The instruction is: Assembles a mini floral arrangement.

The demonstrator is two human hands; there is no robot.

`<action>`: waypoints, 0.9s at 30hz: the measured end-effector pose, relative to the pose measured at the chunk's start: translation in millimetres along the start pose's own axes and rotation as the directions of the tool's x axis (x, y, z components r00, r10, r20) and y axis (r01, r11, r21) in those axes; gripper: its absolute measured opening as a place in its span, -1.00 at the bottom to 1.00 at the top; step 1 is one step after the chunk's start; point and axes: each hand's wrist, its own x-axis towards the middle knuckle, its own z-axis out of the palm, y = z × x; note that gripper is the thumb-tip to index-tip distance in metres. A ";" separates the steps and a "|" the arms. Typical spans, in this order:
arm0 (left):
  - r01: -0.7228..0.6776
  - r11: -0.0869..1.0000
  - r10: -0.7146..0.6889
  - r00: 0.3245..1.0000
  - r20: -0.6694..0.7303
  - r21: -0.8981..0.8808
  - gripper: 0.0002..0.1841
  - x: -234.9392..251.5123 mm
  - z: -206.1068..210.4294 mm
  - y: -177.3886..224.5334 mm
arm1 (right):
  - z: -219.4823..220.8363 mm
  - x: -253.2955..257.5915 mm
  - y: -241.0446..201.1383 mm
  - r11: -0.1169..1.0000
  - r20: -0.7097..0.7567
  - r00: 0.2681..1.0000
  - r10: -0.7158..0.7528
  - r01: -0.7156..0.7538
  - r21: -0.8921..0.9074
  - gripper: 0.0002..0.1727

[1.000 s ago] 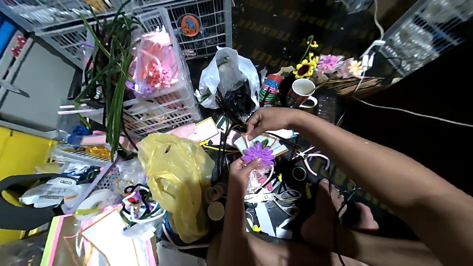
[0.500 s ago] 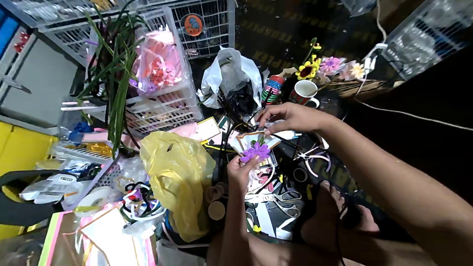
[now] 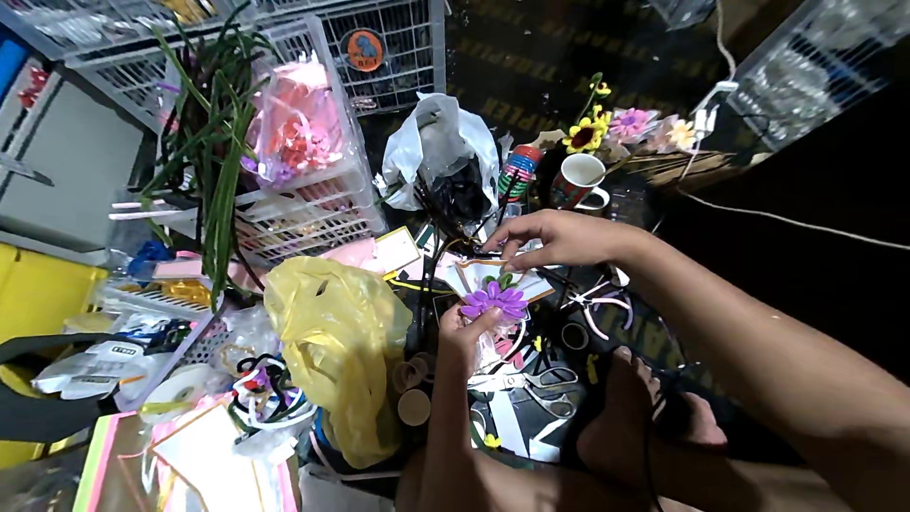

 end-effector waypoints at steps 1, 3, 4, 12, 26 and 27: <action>-0.006 1.000 0.006 1.000 0.004 -0.012 -0.80 0.3 -0.7 -1.2 | 0.4 0.2 -0.6 1.000 0.001 1.000 0.004 -0.004 -0.006 -0.68; -0.021 1.000 0.021 1.000 -0.006 -0.007 -0.79 1.5 -1.2 -3.8 | 3.1 0.8 -1.7 1.000 -0.013 1.000 0.022 -0.022 -0.022 -0.73; -0.032 0.999 0.032 0.999 -0.019 0.015 -0.79 2.2 -1.0 -4.8 | 4.9 1.4 -2.6 0.999 -0.021 0.999 0.030 -0.031 -0.037 -0.75; -0.061 0.986 0.072 0.995 -0.070 0.158 -0.80 3.5 -0.2 -5.8 | 12.1 16.6 -0.6 0.941 0.009 0.988 -0.153 0.148 -0.304 -0.84; -0.021 0.997 0.028 0.996 -0.084 0.076 -0.78 2.7 0.7 -2.8 | 8.3 21.4 -10.6 0.898 0.089 0.993 -0.075 0.107 -0.427 -0.87; -0.024 0.997 0.030 0.996 -0.080 0.068 -0.79 2.7 0.7 -2.8 | 8.5 21.1 -9.6 0.906 0.084 0.994 -0.070 0.099 -0.413 -0.88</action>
